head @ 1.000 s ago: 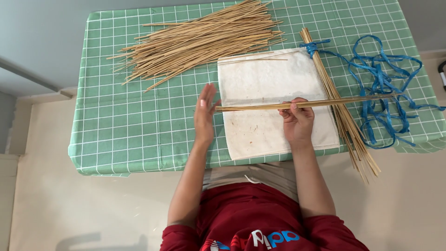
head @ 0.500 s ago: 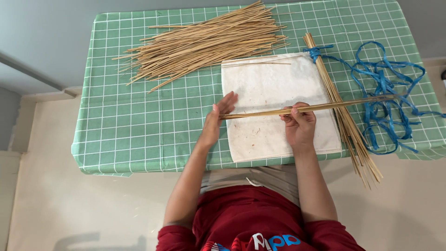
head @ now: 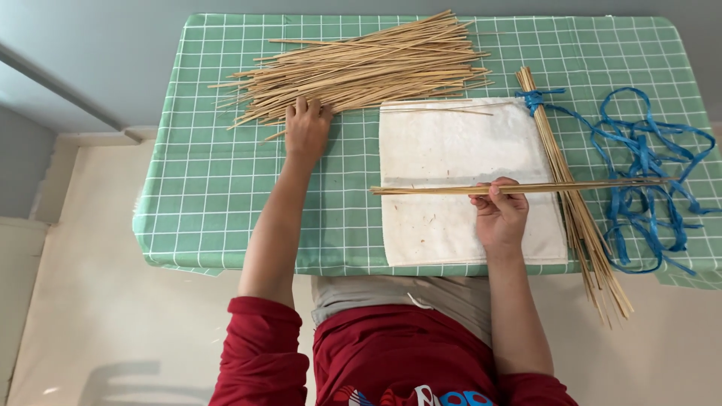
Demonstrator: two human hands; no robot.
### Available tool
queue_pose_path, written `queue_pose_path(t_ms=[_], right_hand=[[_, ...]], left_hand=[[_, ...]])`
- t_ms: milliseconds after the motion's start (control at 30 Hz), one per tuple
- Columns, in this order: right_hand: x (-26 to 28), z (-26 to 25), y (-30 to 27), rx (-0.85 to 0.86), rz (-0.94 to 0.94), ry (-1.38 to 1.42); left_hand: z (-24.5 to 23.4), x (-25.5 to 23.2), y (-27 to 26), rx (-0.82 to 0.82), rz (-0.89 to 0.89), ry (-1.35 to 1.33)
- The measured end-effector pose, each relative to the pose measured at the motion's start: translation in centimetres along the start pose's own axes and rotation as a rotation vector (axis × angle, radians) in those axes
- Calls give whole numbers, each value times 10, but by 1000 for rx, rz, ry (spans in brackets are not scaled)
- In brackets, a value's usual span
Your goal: Gathering bamboo sticks into bundles and securing them with blue plastic ties.
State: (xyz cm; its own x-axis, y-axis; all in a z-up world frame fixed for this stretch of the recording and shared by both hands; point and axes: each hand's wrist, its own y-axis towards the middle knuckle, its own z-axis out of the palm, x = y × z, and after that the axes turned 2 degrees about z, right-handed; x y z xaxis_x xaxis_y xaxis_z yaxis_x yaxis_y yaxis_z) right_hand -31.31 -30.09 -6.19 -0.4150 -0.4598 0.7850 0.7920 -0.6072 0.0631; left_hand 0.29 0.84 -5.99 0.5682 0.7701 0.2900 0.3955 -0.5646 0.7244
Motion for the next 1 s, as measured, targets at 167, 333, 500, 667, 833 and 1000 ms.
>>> queue_pose_path(t_ms=[167, 333, 500, 667, 833, 1000], right_hand=[[4, -3, 0, -5, 2, -17], [0, -1, 3, -22, -3, -16], [1, 3, 0, -32, 1, -1], [-2, 2, 1, -38, -1, 17], [-3, 2, 1, -41, -9, 23], [-1, 4, 0, -30, -2, 33]], left_hand=[[13, -6, -2, -60, -54, -46], [-41, 6, 20, -55, -179, -268], [-64, 16, 18, -158, -409, -703], [-118, -14, 9, -170, -549, -878], [-148, -71, -3, -113, -686, -1216], [-159, -119, -17, 126, -858, -1509]])
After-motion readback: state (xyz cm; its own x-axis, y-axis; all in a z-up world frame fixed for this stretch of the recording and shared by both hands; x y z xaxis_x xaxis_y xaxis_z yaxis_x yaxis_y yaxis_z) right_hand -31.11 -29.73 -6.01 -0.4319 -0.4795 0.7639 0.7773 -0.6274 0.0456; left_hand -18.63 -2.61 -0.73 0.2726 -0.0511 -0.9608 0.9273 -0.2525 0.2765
